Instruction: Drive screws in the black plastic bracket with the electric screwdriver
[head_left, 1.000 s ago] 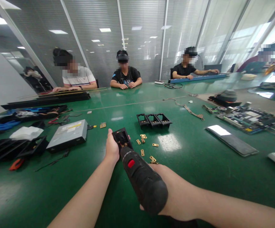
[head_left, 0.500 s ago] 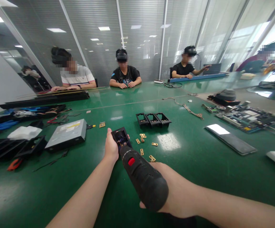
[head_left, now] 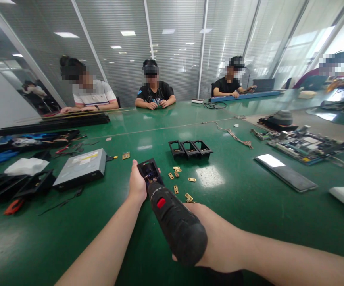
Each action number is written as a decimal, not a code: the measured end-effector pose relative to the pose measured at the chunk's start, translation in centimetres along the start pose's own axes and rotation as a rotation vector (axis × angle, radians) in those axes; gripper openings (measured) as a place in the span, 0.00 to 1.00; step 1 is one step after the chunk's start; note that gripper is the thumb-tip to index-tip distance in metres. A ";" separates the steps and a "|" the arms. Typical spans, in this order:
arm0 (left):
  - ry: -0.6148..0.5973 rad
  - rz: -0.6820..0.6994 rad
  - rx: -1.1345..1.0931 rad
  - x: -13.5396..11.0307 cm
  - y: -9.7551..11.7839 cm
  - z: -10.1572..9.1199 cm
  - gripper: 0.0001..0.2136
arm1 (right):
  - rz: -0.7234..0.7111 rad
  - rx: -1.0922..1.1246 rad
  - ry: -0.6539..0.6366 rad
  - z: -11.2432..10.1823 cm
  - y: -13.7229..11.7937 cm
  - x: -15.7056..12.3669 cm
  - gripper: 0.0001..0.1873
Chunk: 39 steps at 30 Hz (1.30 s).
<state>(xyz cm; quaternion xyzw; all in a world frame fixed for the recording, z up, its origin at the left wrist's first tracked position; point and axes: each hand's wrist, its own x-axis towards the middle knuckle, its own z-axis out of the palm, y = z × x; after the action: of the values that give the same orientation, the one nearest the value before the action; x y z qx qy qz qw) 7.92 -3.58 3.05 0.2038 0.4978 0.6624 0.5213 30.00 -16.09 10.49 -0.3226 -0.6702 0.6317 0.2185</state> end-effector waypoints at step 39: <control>0.009 0.002 0.049 -0.2 0.3 0.2 0.32 | 0.015 0.054 -0.001 0.1 0.2 0.1 0.20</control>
<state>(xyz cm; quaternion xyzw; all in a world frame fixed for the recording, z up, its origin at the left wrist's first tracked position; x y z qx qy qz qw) 8.07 -3.67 3.45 0.2140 0.5161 0.6513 0.5134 29.92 -16.11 10.32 -0.3214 -0.6504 0.6515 0.2220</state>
